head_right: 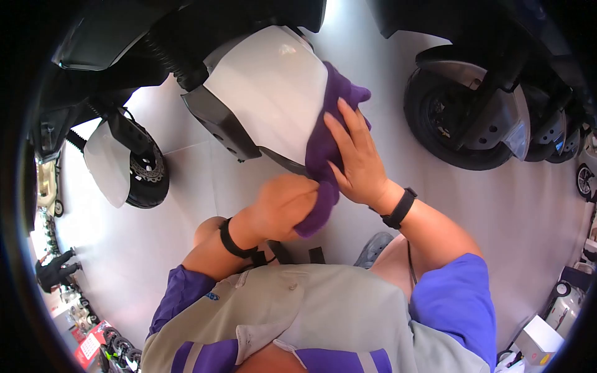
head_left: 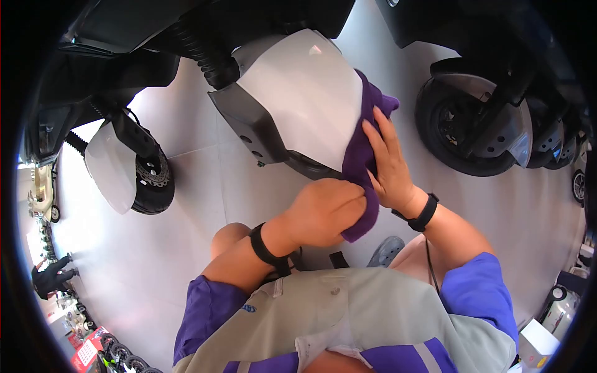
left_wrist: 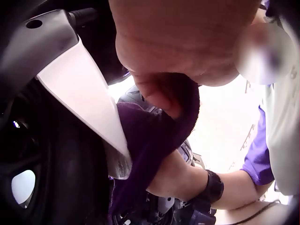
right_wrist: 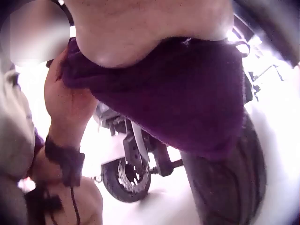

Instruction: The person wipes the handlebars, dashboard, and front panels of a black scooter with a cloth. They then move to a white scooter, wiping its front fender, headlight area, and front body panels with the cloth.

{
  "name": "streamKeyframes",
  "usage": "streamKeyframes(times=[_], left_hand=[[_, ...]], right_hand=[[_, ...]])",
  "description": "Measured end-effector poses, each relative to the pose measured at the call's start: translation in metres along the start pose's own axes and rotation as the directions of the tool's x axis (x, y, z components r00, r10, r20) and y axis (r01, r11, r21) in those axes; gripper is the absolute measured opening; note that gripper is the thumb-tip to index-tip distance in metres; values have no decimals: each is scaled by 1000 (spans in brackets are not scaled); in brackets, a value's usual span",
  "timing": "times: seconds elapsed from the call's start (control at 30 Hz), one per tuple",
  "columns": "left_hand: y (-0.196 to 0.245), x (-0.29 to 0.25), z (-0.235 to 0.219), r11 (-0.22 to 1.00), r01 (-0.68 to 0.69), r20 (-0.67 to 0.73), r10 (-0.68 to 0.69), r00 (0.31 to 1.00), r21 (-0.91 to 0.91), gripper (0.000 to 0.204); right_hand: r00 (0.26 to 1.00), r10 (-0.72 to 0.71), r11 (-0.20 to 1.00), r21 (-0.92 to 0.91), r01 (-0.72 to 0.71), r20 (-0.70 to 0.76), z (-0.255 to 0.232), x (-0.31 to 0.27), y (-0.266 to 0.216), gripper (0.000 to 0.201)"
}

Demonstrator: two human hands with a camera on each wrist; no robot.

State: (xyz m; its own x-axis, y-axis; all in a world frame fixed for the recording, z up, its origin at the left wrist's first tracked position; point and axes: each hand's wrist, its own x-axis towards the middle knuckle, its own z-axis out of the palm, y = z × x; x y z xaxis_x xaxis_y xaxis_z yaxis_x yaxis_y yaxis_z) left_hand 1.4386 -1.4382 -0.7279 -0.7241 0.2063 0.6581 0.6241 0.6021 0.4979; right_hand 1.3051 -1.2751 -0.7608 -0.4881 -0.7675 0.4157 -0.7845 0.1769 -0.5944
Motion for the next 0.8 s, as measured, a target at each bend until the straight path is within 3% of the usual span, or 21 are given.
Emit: streamKeyframes(times=[0.1,0.17,0.23,0.33,0.43,0.47,0.57,0.63,0.67,0.8], left_hand=[[-2,13,-10,998,57,-161,-61,985,-28,29],[-11,17,-21,993,73,-270,-96,958,-92,26],[-11,20,-28,975,217,-372,-220,902,-50,25],[-16,23,-32,900,432,-345,-423,838,-54,24],[-13,52,-32,904,424,-327,-389,861,44,22],[-10,61,-32,887,460,-273,-433,859,38,22],[0,84,-33,838,537,-117,-526,842,95,22],[9,96,-27,819,536,-13,-545,838,207,21],[8,91,-23,860,452,31,-472,881,237,22],[20,77,-13,899,414,322,-438,839,144,30]], right_hand=[[991,131,991,-10,-131,2,0,32,-15,80],[999,33,998,-50,-34,-18,2,51,-21,75],[1000,-27,994,-106,25,-11,0,67,-25,74],[993,-117,989,-94,119,25,-4,88,-14,71],[966,-257,966,-7,257,18,-6,111,12,70],[965,-258,966,8,258,54,-7,122,21,70],[982,-138,954,284,96,131,-10,142,40,71],[991,-113,974,204,95,76,-6,129,43,72],[996,-77,979,195,66,49,-3,116,42,73],[992,118,962,243,-125,41,-1,45,44,72]])
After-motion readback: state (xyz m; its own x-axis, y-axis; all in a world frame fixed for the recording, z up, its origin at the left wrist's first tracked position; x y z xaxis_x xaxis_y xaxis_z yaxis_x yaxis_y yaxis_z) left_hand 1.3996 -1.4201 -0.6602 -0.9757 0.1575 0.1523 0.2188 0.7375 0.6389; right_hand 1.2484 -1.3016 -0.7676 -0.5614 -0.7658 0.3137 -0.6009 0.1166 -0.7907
